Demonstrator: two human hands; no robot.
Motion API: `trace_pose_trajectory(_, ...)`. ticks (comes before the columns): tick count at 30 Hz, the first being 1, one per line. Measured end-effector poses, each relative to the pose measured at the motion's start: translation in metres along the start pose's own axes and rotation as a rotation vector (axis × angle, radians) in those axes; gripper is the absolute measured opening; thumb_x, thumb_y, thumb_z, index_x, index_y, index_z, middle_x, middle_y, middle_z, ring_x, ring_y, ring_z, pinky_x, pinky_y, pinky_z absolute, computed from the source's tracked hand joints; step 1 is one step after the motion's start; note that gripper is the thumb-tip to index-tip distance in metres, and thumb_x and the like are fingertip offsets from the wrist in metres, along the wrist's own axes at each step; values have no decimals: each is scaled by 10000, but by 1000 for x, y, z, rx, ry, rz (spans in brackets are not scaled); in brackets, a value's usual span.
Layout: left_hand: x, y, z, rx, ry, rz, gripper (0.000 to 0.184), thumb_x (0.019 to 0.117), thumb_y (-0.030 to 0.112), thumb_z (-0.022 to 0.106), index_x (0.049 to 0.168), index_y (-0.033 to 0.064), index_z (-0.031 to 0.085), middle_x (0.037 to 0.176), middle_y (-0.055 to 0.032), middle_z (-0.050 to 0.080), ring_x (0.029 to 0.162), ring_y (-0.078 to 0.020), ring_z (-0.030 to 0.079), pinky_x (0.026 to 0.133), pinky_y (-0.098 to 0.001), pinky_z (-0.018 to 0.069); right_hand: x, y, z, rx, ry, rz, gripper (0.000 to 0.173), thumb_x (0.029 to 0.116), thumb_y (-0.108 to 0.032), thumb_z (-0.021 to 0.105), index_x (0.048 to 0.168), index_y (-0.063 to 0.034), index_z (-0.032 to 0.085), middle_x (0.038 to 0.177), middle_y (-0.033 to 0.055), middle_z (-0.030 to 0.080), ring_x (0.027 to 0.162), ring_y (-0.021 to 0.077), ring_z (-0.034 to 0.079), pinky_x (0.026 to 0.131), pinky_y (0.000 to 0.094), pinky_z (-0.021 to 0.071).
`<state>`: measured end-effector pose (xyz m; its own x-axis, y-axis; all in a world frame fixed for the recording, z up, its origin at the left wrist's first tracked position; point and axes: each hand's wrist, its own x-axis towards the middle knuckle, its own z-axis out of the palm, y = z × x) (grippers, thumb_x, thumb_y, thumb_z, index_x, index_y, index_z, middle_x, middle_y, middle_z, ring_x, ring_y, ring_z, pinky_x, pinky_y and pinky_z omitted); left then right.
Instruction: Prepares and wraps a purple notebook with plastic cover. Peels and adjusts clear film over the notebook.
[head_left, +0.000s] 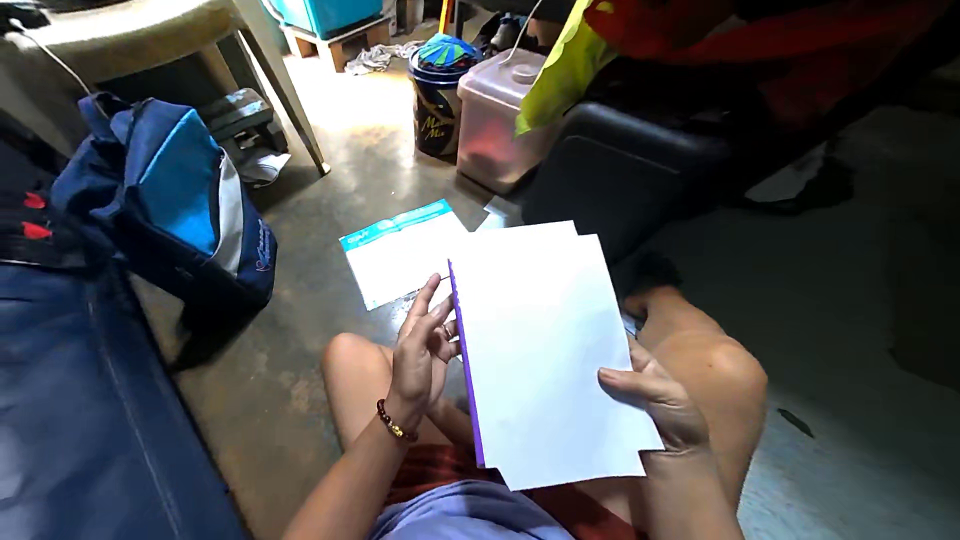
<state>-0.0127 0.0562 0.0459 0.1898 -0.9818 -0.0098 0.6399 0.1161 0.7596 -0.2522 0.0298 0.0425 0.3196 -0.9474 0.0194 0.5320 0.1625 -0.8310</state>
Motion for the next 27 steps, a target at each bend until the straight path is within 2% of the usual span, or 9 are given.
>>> trace_pose_trajectory(2, -3, 5, 6, 38, 36, -49, 437, 1061, 20, 374, 1496, 3, 417, 955, -110, 744, 774, -145, 740, 729, -296, 628, 2, 3, -1, -4, 2, -1, 457, 783, 130, 541, 1181, -84, 604, 977, 17, 787, 851, 80, 759, 754, 244, 639)
trace_pose_trajectory(3, -6, 7, 8, 117, 47, -55, 399, 1052, -10, 428, 1449, -33, 457, 908, -103, 745, 758, -135, 739, 726, -290, 628, 3, 5, 0, -13, 23, 3, 463, 783, 140, 517, 1182, -81, 591, 967, 16, 786, 840, 78, 758, 745, 242, 639)
trace_pose_trajectory(7, -20, 9, 6, 309, -7, -67, 408, 998, -53, 534, 1396, -106, 462, 987, -116, 756, 809, -147, 748, 737, -303, 633, 2, 5, -4, -80, 28, -3, 483, 786, 124, 542, 1202, -111, 613, 989, -14, 786, 847, 60, 753, 755, 237, 637)
trace_pose_trajectory(9, -26, 13, 1, 347, -75, -121, 458, 945, -79, 586, 1388, -86, 471, 1017, -101, 763, 827, -144, 750, 729, -298, 631, 1, 2, 0, -78, 52, -4, 501, 778, 130, 539, 1206, -114, 626, 988, -8, 788, 843, 62, 754, 751, 241, 637)
trace_pose_trajectory(13, -25, 20, -10, 365, -184, -210, 496, 838, -131, 650, 1313, -46, 532, 938, -69, 765, 773, -127, 744, 706, -284, 630, -3, 1, -1, -121, 24, -17, 506, 778, 141, 528, 1192, -131, 631, 986, -17, 789, 839, 49, 751, 750, 224, 630)
trace_pose_trajectory(15, -14, 26, -7, 360, -136, -209, 364, 890, -110, 637, 1242, -43, 579, 901, -61, 760, 751, -120, 735, 689, -282, 622, -6, 1, -2, -134, -7, -23, 511, 778, 144, 553, 1191, -140, 649, 1000, -16, 789, 852, 52, 751, 763, 229, 629)
trace_pose_trajectory(20, 29, 39, 4, 350, 45, -158, 92, 1001, 0, 599, 1053, -51, 654, 790, -62, 722, 673, -119, 713, 630, -277, 615, -10, 2, 4, -179, 9, -11, 546, 778, 188, 469, 1177, -148, 632, 982, -50, 789, 842, 29, 745, 763, 211, 623)
trace_pose_trajectory(23, 42, 35, 7, 347, 118, -144, 214, 1053, 108, 564, 906, -20, 651, 707, -49, 682, 577, -83, 659, 549, -228, 572, -9, 5, 4, -167, 26, -5, 534, 776, 185, 474, 1176, -139, 619, 979, -41, 789, 832, 36, 747, 754, 216, 626)
trace_pose_trajectory(27, 38, 26, 5, 312, 153, -146, 231, 1061, 131, 555, 921, -29, 645, 725, -74, 689, 579, -102, 665, 541, -237, 572, -9, 7, 0, -168, 31, -6, 546, 770, 179, 481, 1202, -125, 619, 993, -30, 788, 844, 43, 749, 762, 220, 626)
